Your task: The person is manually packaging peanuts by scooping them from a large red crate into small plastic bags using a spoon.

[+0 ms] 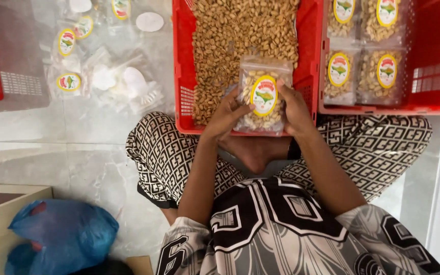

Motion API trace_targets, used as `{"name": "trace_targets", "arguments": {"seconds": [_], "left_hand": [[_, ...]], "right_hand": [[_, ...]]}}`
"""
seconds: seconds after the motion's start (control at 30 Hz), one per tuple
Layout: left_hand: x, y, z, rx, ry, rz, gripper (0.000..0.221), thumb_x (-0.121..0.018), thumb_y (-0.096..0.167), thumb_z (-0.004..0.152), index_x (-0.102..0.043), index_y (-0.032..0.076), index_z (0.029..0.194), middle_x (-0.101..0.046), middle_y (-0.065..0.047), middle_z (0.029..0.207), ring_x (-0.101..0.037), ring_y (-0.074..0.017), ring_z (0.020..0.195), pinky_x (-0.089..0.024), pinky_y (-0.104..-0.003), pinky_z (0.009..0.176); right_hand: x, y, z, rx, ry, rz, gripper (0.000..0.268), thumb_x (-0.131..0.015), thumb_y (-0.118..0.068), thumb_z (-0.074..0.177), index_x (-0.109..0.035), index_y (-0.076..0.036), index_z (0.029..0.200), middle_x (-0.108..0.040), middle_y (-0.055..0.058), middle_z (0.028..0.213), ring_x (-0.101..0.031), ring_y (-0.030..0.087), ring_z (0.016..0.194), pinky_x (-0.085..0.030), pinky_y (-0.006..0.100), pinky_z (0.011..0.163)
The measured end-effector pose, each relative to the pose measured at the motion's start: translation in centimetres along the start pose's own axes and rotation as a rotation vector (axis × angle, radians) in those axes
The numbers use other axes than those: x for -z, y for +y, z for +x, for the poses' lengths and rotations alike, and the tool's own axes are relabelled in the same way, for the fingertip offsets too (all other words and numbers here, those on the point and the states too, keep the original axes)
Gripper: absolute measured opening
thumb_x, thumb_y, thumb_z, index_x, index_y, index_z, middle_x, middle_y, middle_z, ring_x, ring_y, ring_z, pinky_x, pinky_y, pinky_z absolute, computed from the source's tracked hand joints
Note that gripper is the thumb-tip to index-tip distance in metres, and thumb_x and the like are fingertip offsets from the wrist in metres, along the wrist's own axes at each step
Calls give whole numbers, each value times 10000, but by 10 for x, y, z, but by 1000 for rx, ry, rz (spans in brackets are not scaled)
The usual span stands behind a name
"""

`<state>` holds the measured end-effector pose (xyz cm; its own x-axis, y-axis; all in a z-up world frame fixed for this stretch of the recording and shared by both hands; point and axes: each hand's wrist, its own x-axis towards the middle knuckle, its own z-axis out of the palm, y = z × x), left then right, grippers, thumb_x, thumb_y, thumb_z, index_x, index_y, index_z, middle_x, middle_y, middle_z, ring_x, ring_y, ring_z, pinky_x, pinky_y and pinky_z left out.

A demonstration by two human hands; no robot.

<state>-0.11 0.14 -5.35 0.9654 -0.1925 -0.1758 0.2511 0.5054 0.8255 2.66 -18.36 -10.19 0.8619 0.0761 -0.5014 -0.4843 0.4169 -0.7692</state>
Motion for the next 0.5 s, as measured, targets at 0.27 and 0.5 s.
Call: {"name": "trace_targets", "arguments": {"seconds": [0.27, 0.5], "left_hand": [[-7, -2, 4, 8, 233, 31, 542, -847, 90, 854, -582, -94, 1290, -720, -163, 823, -711, -167, 699, -622, -312, 594], [-7, 0, 2, -2, 183, -34, 415, -638, 97, 1005, -543, -83, 1367, -655, -111, 763, -678, -121, 671, -557, -241, 599]], "right_hand": [[-9, -12, -11, 35, -106, -199, 274, -864, -157, 867, -697, 23, 988, -672, 58, 739, -718, 155, 625, -633, 323, 599], [-42, -36, -31, 19, -35, -67, 383, -737, -371, 972, -661, -23, 833, -604, 39, 616, -673, 111, 517, -600, 246, 529]]}}
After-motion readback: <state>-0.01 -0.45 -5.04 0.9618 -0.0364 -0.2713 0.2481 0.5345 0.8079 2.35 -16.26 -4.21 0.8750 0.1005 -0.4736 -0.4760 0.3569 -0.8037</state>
